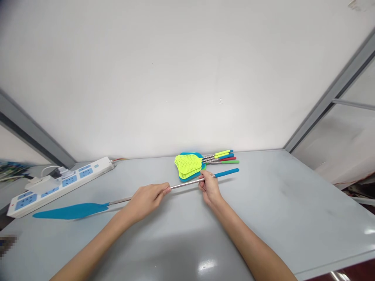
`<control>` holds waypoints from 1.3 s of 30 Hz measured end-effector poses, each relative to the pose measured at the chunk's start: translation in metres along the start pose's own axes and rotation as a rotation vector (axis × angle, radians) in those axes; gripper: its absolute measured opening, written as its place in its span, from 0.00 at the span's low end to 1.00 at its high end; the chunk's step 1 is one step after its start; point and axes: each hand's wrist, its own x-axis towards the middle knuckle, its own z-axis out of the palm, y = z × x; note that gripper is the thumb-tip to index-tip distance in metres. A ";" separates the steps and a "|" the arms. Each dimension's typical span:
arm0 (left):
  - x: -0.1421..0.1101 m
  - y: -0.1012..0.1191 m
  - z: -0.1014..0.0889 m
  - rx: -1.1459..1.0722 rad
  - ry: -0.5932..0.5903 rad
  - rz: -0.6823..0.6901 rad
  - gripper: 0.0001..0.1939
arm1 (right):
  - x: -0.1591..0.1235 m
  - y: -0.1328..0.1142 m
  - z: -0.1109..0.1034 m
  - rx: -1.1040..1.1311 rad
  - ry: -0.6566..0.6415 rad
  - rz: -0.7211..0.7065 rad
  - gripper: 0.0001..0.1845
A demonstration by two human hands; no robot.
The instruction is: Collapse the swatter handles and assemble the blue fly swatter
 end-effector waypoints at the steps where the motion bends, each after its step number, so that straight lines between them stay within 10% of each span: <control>1: 0.001 0.000 0.000 0.005 0.013 0.001 0.17 | 0.000 0.000 0.000 0.002 -0.003 -0.007 0.10; 9: 0.007 0.004 0.014 0.136 0.149 0.040 0.17 | -0.002 0.009 -0.002 0.154 0.050 0.015 0.12; 21: 0.008 0.018 0.030 0.058 0.229 0.188 0.13 | -0.037 0.028 0.012 -0.003 -0.486 0.163 0.12; 30: -0.001 -0.023 0.006 0.070 0.265 0.047 0.14 | -0.021 0.001 0.004 -0.121 -0.503 0.298 0.25; 39: -0.015 -0.040 0.009 0.021 0.125 0.080 0.16 | -0.014 0.002 -0.001 -0.167 -0.402 0.082 0.17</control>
